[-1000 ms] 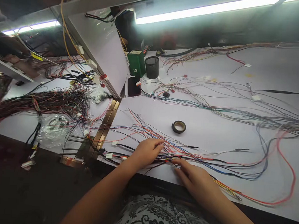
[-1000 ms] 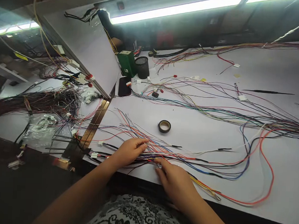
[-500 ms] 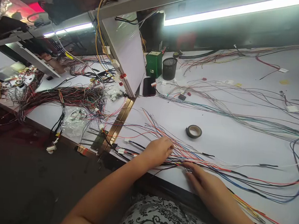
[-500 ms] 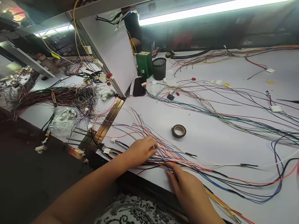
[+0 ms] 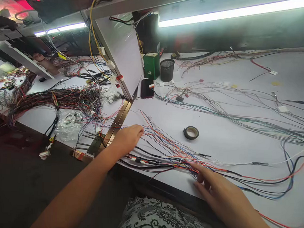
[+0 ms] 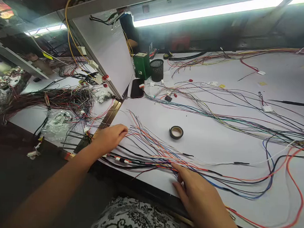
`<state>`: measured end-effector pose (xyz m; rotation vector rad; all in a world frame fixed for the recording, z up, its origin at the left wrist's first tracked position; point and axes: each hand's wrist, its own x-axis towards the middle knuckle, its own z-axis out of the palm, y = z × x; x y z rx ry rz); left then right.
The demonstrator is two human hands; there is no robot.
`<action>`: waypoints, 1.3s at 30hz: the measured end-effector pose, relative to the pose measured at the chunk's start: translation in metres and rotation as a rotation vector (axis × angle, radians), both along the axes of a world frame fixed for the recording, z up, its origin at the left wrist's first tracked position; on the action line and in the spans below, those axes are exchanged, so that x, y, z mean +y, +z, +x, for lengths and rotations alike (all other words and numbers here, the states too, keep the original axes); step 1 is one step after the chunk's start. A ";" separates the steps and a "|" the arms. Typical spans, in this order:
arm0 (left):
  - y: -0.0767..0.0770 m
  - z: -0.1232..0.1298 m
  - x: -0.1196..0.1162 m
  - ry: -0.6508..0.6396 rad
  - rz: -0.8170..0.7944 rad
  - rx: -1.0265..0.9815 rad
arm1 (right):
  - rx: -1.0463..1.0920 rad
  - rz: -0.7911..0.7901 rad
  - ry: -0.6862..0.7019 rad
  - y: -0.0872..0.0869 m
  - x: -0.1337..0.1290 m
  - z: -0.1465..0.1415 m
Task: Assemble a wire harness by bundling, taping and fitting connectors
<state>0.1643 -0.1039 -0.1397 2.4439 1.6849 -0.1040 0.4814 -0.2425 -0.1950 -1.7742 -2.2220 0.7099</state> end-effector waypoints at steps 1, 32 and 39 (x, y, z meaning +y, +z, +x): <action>0.006 -0.011 0.004 0.049 0.023 0.031 | -0.014 0.050 -0.003 0.000 0.000 0.002; 0.018 -0.190 0.066 0.536 0.085 0.401 | -0.136 0.460 0.107 -0.031 0.030 -0.013; 0.025 -0.243 0.068 0.733 0.087 0.438 | -0.015 0.510 0.088 -0.039 0.031 -0.010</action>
